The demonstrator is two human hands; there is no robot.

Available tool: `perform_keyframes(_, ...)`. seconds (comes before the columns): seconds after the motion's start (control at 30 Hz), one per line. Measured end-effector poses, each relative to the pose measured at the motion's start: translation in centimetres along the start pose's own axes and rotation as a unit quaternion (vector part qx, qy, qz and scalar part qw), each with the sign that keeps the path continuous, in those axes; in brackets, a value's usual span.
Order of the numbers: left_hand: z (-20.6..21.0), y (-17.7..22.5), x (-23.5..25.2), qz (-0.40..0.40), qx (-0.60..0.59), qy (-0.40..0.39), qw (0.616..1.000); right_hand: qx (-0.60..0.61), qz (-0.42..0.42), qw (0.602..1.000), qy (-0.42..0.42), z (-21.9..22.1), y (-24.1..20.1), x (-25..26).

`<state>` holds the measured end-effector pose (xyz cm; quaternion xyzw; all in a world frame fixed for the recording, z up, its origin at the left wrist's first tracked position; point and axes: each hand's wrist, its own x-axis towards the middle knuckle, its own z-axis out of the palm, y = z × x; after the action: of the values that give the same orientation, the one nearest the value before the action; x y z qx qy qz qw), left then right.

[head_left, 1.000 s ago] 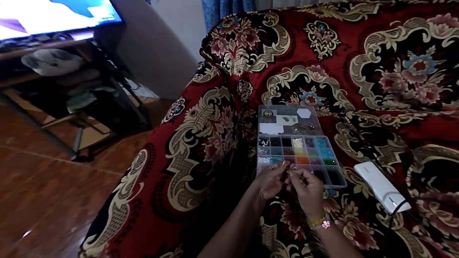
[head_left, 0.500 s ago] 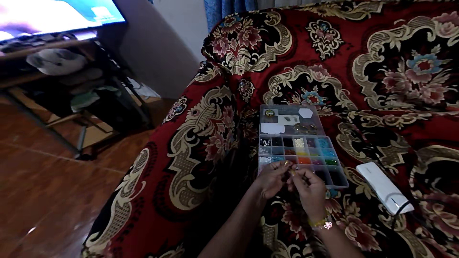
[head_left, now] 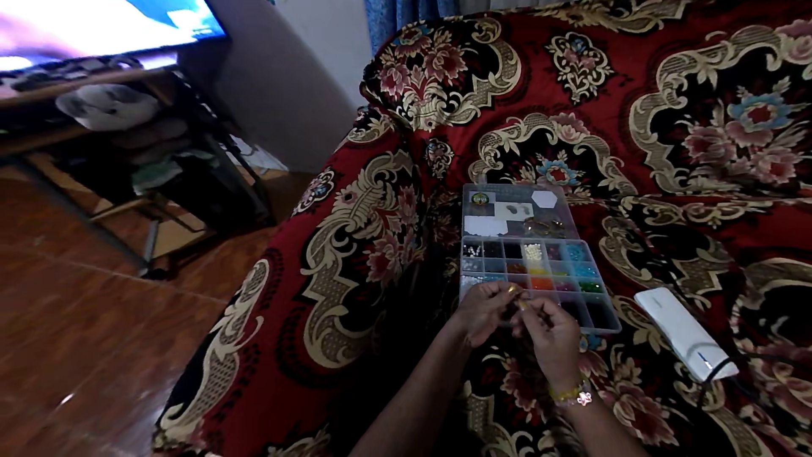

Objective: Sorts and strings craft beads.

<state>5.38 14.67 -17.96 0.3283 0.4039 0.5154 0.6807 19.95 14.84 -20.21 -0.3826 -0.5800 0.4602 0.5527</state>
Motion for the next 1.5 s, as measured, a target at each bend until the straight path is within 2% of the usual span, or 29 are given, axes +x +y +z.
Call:
perform_keyframes(0.23, 0.16, 0.20, -0.11, 0.008, 0.025, 0.006, 1.000, -0.001, -0.010, 1.000, -0.006, 0.01, 0.15, 0.01)
perform_keyframes(0.77, 0.39, 0.01, 0.07, -0.027, -0.038, 0.025, 0.999, 0.023, -0.012, 1.000, 0.002, 0.04, 0.02, 0.05)
perform_keyframes(1.5, 0.31, 0.21, -0.04, 0.000, -0.003, 0.014, 1.000, 0.013, -0.002, 1.000, 0.004, 0.06, -0.24, 0.01)
